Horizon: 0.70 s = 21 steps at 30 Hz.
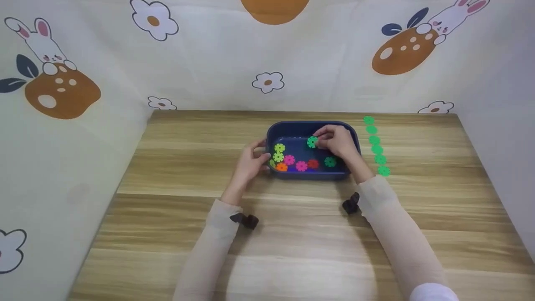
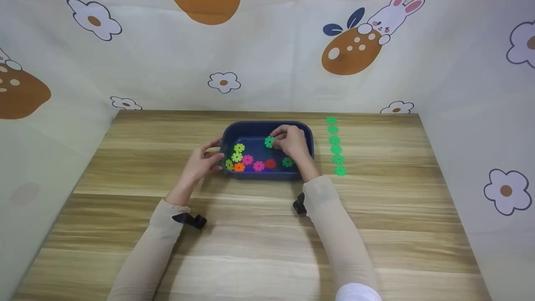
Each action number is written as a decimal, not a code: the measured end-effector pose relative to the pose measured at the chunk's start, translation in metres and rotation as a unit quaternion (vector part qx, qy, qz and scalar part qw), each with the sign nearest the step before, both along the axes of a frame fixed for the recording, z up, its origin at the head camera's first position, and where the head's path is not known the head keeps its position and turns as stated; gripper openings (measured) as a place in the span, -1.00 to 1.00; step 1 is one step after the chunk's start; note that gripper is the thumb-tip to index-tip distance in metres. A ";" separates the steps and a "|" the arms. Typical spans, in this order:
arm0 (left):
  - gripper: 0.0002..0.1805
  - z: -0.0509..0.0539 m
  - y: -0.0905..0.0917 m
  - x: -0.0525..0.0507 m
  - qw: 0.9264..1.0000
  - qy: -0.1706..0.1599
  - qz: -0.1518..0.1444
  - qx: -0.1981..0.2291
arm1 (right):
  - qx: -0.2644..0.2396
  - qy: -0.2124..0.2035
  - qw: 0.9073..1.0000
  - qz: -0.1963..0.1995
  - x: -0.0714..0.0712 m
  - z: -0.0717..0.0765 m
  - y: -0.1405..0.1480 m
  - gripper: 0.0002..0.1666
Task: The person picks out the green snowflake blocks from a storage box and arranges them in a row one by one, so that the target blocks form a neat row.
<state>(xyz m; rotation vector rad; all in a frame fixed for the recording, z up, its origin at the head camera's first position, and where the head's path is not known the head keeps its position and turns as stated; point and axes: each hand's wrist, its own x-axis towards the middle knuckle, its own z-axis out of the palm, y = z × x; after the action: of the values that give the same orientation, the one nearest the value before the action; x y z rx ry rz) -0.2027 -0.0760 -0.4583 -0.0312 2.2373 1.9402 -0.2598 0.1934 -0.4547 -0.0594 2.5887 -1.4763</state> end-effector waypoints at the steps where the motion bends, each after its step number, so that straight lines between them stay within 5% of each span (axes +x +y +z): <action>1: -0.39 0.000 0.000 0.000 1.000 -0.001 0.000 0.001 | -0.010 -0.001 1.000 0.000 0.000 0.001 0.001 -0.77; 21: -0.40 -0.002 0.000 0.000 1.000 0.006 0.002 0.008 | -0.151 -0.003 0.989 0.003 0.019 0.035 0.029 -0.56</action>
<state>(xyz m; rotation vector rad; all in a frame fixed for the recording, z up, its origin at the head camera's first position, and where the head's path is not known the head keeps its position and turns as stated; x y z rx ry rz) -0.2025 -0.0759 -0.4608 -0.0220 2.2301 1.9664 -0.2409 0.2226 -0.4192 -0.0990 2.3338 -1.8491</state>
